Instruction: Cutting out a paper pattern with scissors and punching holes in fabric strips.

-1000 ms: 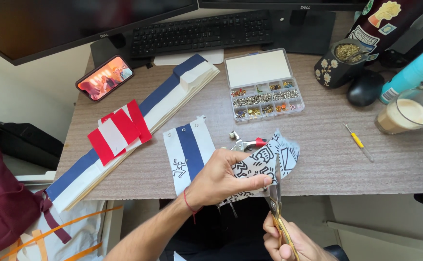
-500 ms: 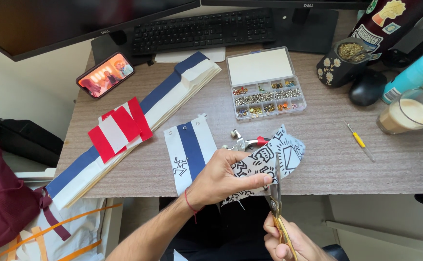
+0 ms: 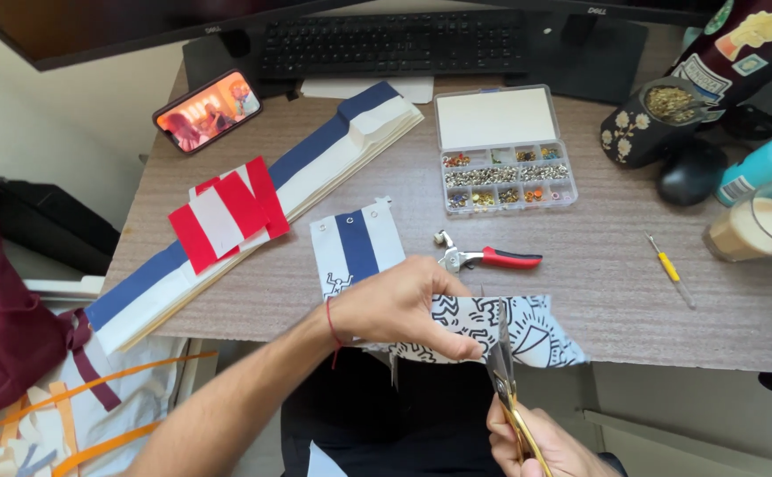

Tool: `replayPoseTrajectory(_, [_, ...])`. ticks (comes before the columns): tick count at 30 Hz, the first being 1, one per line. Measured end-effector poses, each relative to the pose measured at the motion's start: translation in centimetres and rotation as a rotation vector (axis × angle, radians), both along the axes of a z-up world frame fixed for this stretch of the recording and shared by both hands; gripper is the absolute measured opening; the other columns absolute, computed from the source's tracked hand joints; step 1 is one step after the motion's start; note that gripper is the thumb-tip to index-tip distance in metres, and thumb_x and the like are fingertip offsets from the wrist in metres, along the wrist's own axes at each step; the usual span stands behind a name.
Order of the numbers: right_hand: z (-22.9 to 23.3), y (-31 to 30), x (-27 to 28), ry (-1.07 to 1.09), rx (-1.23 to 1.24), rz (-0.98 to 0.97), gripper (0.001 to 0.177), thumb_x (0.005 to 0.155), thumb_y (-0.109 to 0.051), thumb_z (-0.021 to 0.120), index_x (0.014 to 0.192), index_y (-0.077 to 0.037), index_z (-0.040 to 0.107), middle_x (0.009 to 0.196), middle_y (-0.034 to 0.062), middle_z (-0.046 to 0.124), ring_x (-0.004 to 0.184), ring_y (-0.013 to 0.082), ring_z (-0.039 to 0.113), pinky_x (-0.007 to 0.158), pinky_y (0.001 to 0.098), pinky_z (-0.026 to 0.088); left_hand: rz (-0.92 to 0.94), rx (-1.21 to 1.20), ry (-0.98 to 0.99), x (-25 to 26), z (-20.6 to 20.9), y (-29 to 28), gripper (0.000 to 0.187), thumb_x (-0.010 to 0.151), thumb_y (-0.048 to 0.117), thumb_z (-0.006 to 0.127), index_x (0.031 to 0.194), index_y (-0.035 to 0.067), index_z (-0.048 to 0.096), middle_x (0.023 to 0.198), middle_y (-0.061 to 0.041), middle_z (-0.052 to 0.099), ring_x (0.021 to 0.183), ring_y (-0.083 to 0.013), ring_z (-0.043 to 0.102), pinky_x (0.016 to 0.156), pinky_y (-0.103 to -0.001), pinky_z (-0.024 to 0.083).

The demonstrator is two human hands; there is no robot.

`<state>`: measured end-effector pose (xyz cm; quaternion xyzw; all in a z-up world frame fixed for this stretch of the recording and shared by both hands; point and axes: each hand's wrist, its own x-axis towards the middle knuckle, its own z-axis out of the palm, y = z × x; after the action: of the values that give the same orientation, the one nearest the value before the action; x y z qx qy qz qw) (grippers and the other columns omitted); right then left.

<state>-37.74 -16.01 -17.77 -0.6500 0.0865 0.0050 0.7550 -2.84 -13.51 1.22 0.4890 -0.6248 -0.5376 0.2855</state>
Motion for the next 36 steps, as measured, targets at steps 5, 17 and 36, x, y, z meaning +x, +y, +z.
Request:
replayPoseTrajectory(5, [-1.1, -0.3, -0.8, 0.127, -0.013, 0.07, 0.047, 0.113, -0.057, 0.063, 0.103, -0.018, 0.037, 0.081, -0.0055, 0.027, 0.066, 0.0114, 0.022, 0.059, 0.0334, 0.017, -0.104, -0.049, -0.178, 0.7, 1.8, -0.6, 0.021, 0.091, 0.032, 0.09, 0.08, 0.018, 0.08, 0.062, 0.009, 0.054, 0.06, -0.0073, 0.041, 0.056, -0.031, 0.033])
replayPoseTrajectory(17, [-2.0, 0.3, -1.1, 0.294, 0.544, -0.136, 0.04, 0.124, -0.041, 0.048, 0.097, -0.012, 0.044, 0.081, 0.0004, 0.024, 0.065, 0.0144, 0.026, 0.058, 0.033, 0.018, 0.57, -0.723, -0.107, 2.2, 4.0, 5.7, 0.059, 0.095, 0.028, 0.1, 0.144, 0.018, 0.068, 0.153, -0.006, 0.075, 0.148, -0.0208, 0.072, 0.116, -0.035, 0.066])
replayPoseTrajectory(36, [-0.7, 1.3, 1.4, 0.158, 0.178, -0.187, 0.037, 0.114, -0.041, 0.06, 0.099, -0.013, 0.043, 0.071, 0.0017, 0.038, 0.062, 0.0171, 0.036, 0.059, 0.0336, 0.026, 1.024, -0.245, 0.67, -10.8, -8.3, 5.4, 0.027, 0.103, 0.015, 0.093, 0.085, 0.007, 0.075, 0.081, 0.001, 0.069, 0.07, -0.0057, 0.059, 0.059, -0.026, 0.046])
